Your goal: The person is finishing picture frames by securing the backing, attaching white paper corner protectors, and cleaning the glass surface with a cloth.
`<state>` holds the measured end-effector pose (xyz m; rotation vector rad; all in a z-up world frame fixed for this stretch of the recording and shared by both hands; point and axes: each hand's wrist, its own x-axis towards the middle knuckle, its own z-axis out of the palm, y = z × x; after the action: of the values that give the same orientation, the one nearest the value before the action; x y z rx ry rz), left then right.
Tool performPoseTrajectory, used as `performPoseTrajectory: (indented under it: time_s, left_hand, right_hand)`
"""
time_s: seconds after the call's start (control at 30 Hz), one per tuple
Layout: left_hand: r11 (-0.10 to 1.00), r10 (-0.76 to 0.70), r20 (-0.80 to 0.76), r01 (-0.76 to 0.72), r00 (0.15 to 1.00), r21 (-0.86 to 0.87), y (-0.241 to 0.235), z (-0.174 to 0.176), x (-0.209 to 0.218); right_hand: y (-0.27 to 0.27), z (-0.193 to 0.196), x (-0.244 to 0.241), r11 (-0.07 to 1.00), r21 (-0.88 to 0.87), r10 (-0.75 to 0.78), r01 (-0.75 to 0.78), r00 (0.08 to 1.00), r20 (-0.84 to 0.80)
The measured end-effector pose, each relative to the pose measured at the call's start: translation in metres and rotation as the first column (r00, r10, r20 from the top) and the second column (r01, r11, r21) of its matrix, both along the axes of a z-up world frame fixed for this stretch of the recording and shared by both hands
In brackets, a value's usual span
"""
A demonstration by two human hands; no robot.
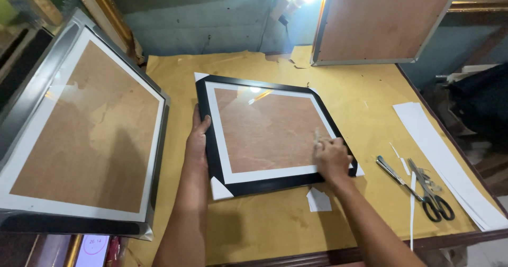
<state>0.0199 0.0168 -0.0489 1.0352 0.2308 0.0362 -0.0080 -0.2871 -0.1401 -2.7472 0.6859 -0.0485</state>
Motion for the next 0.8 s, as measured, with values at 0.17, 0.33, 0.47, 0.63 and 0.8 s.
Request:
performPoseTrajectory:
  time_s: [0.17,0.33,0.47,0.63,0.8]
  left_hand:
    - [1.000,-0.013,-0.027,0.013,1.000,-0.002,0.004,-0.015,0.009]
    - [1.000,-0.009,-0.036,0.008,0.999,-0.016,0.007,0.000,0.004]
    - [1.000,-0.009,-0.072,0.009,0.997,0.005,0.004,0.014,-0.001]
    - [1.000,-0.010,-0.074,0.011,0.997,0.011,-0.003,0.033,-0.010]
    - [0.989,0.011,-0.092,0.002,0.996,0.148,-0.013,0.066,-0.026]
  right_hand:
    - [0.154,0.073,-0.041,0.725,-0.139,0.634,-0.674,0.574,0.518]
    - [0.146,0.090,0.022,0.758,-0.161,0.637,-0.632,0.664,0.393]
    - [0.064,0.028,0.085,0.936,-0.200,0.333,-0.289,0.913,0.236]
    - [-0.030,-0.003,0.089,0.993,0.043,0.111,-0.106,0.985,-0.135]
    - [0.030,0.047,0.040,0.986,0.169,0.030,-0.017,0.997,-0.073]
